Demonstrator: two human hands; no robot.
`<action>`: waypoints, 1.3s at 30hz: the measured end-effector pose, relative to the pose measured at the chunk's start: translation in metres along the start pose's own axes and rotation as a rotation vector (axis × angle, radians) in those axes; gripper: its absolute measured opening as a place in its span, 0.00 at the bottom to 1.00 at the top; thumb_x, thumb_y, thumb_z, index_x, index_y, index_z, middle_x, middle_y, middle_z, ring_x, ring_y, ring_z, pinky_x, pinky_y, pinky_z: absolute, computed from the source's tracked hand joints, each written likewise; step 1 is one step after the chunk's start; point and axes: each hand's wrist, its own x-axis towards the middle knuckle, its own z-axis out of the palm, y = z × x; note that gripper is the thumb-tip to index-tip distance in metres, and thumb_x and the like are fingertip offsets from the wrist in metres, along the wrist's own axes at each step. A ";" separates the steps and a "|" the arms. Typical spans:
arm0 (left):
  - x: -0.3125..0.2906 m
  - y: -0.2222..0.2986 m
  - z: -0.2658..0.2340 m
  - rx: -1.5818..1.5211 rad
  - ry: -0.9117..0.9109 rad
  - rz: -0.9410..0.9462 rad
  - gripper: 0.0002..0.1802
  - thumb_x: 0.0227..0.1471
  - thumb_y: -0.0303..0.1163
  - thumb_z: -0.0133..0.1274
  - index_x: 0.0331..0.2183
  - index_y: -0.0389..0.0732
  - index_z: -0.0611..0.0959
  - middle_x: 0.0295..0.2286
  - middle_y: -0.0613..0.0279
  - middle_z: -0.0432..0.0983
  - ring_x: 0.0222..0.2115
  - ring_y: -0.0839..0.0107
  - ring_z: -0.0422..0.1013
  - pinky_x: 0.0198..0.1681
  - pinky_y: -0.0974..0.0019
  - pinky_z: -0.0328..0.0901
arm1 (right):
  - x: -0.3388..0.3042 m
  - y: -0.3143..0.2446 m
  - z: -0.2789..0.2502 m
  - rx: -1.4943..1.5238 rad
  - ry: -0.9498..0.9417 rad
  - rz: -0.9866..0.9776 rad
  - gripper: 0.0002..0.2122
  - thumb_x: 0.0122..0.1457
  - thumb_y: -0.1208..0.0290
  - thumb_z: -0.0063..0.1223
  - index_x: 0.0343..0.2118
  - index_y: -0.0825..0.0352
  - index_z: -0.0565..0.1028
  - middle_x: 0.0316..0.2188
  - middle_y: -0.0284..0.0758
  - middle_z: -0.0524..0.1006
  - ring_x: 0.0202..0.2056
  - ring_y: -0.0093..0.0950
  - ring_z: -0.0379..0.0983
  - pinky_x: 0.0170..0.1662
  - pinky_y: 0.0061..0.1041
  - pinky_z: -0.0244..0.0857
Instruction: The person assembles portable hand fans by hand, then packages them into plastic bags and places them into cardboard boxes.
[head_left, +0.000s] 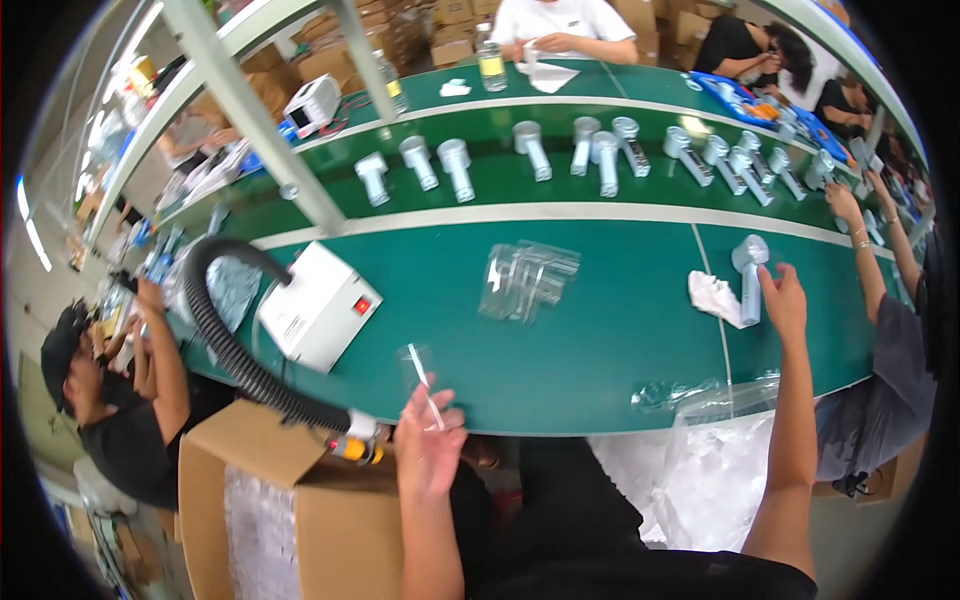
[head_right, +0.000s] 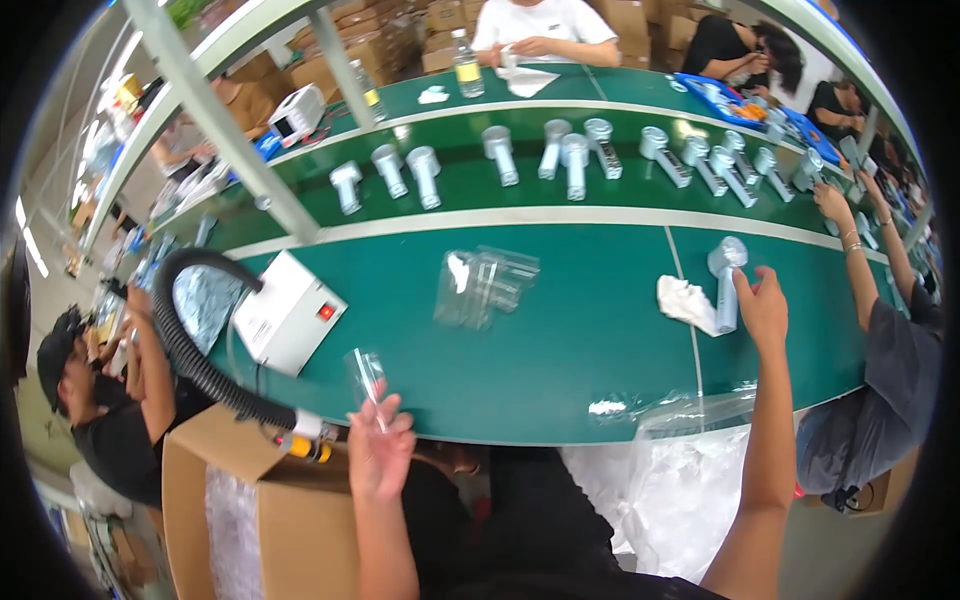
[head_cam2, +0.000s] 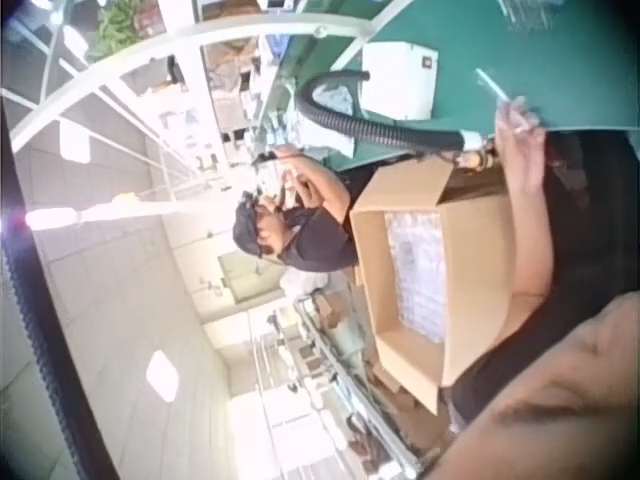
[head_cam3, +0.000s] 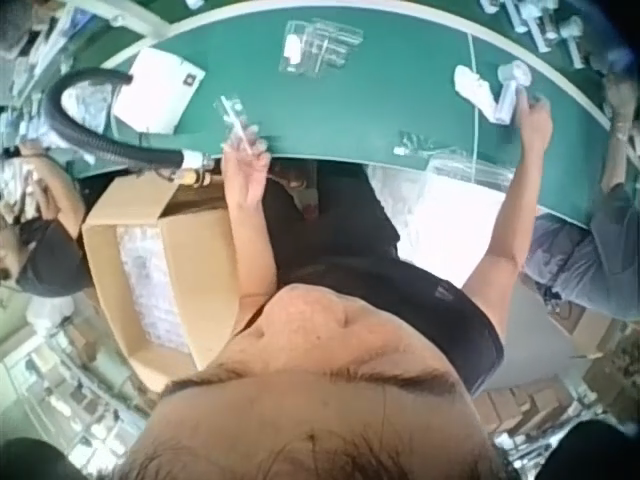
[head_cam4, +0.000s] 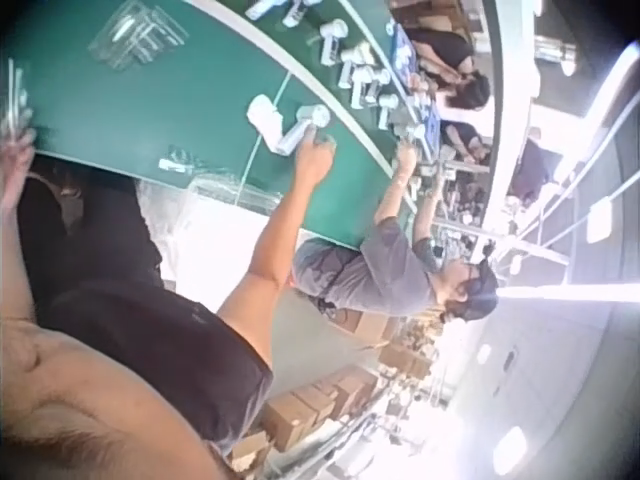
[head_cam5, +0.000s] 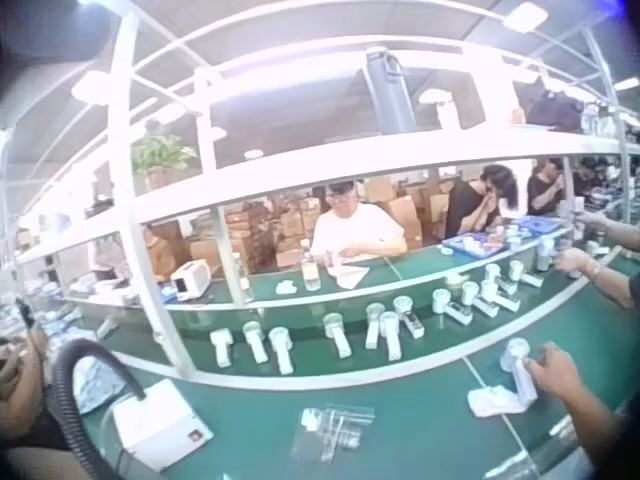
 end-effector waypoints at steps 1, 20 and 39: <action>-0.002 -0.004 0.001 -0.096 -0.104 -0.050 0.38 0.54 0.46 0.58 0.59 0.40 0.63 0.44 0.58 0.72 0.32 0.71 0.65 0.28 0.72 0.62 | 0.003 0.012 0.011 0.010 -0.010 -0.014 0.25 0.56 0.49 0.54 0.46 0.67 0.74 0.31 0.43 0.79 0.33 0.42 0.77 0.38 0.38 0.69; -0.149 0.023 -0.046 0.159 0.083 0.039 0.42 0.44 0.33 0.52 0.62 0.48 0.58 0.42 0.56 0.68 0.37 0.67 0.71 0.35 0.62 0.70 | -0.316 -0.343 0.044 0.877 -1.314 -0.316 0.16 0.53 0.66 0.60 0.39 0.71 0.69 0.25 0.35 0.75 0.23 0.22 0.74 0.25 0.25 0.70; -0.141 -0.015 -0.029 -0.103 0.070 0.082 0.36 0.58 0.32 0.53 0.62 0.57 0.55 0.44 0.62 0.69 0.43 0.69 0.69 0.49 0.54 0.65 | -0.371 -0.236 -0.022 1.706 -1.498 -0.035 0.25 0.56 0.55 0.61 0.48 0.69 0.69 0.41 0.39 0.76 0.43 0.32 0.74 0.49 0.35 0.70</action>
